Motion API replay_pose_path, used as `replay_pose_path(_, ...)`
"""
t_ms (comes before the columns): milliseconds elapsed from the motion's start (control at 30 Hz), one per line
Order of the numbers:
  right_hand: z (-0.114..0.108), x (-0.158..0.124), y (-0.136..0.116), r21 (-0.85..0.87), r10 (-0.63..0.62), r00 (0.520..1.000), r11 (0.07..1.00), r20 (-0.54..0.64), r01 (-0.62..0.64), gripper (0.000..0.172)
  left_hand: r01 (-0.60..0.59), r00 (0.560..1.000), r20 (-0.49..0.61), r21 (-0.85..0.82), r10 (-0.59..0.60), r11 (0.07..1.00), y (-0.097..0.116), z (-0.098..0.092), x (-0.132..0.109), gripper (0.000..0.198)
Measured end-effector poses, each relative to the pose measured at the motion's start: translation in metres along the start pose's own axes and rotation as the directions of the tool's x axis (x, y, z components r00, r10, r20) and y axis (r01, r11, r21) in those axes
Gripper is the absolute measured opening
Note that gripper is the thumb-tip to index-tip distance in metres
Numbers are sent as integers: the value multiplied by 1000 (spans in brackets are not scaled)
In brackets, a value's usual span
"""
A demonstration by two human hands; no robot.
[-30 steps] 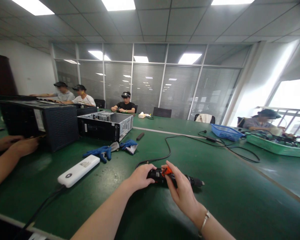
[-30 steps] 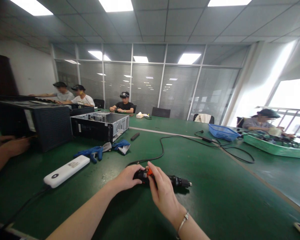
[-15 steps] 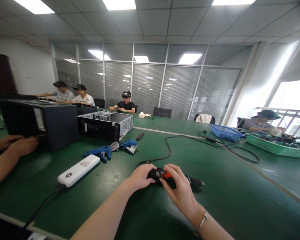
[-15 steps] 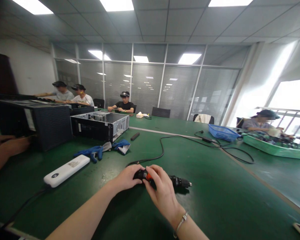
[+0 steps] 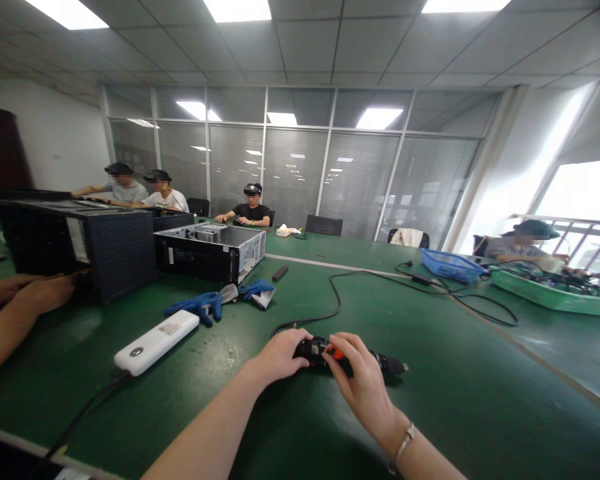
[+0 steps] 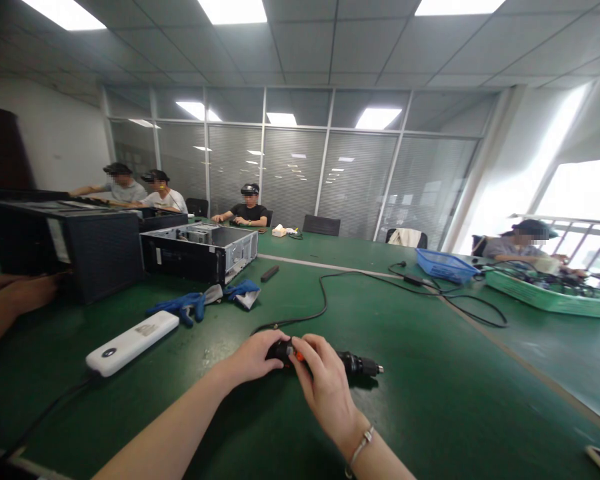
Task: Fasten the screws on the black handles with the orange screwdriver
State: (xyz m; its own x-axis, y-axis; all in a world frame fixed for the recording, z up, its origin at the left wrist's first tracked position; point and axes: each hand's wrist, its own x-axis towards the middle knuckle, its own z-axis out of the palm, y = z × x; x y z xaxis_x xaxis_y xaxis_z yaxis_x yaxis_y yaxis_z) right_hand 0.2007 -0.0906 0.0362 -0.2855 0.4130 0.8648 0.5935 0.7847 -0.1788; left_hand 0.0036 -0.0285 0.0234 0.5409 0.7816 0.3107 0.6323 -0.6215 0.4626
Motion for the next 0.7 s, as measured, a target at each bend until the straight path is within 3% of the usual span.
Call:
replay_pose_path(200, 2, -4, 0, 50, -18, 999, 999, 48, 15, 52, 4, 1000, 16, -9, -4, 1000, 1, -1, 0, 46)
replay_pose_path(367, 0, 0, -1, -51, -32, 999, 998, 2, 32, 44, 4, 1000, 13, -11, -4, 1000, 1, -1, 1, 45)
replay_pose_path(700, 0, -2, -2, -37, -76, 997, 996, 15, 76, 49, 0, 1000, 9, -20, 0, 1000, -2, 2, 1, 47)
